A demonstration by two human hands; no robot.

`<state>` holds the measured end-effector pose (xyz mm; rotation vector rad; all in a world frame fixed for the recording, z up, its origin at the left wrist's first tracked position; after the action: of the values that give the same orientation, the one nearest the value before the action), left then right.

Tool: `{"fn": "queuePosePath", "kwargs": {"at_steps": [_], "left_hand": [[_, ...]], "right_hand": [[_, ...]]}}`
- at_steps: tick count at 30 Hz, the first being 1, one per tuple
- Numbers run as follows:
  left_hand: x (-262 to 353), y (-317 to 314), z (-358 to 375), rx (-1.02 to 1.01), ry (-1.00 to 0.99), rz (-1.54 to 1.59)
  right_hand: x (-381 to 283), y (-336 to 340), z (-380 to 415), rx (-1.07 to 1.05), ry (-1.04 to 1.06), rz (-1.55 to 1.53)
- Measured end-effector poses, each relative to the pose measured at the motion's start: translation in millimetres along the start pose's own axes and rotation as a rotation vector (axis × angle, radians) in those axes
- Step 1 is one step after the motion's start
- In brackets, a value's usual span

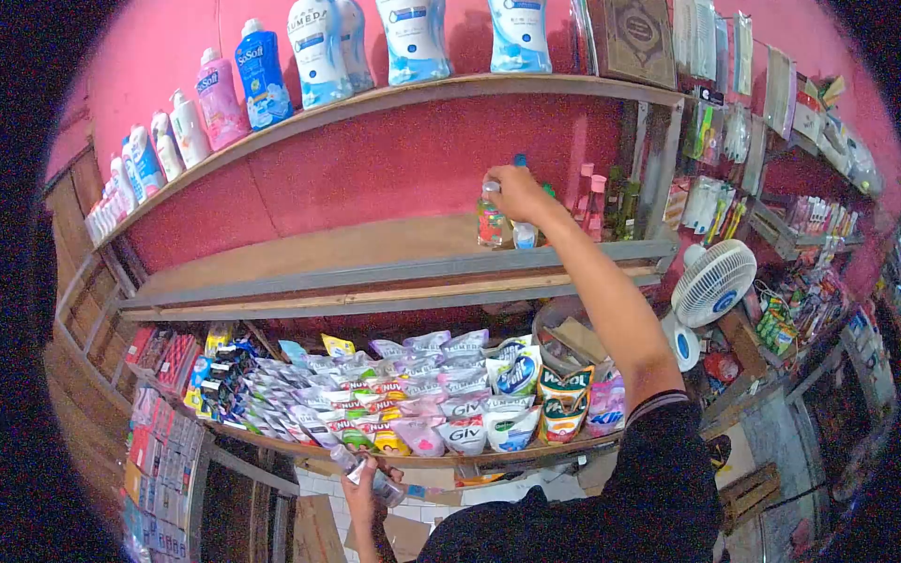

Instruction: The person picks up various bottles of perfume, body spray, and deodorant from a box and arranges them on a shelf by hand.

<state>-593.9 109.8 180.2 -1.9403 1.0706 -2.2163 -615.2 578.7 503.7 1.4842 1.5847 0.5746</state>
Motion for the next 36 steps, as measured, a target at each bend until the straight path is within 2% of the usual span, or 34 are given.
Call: {"fn": "queuePosePath", "kwargs": {"at_steps": [11,27,30,36], "left_hand": [[-4,-16,-12,0.036,-0.009,0.007],[3,-18,-17,0.078,-0.015,-0.039],[0,-19,-22,0.004,-0.028,-0.019],[-4,-19,-24,0.018,0.018,-0.058]], "right_hand": [[32,-36,-22,-0.079,0.016,0.017],[39,-44,-27,-0.12,-0.014,0.031],[39,-44,-28,-0.132,-0.011,0.068],[38,-45,-28,-0.191,-0.062,0.012]]}}
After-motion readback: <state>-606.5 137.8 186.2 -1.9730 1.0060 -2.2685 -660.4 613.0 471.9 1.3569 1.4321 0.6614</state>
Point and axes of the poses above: each hand's wrist, its own z-axis away from the middle knuckle, its own y-axis out of the back of the hand, x = y × z, the point moved 9 cm from there along -z, towards the middle knuckle, and after that the axes turned 8 degrees about -x, right-handed, at the moved point
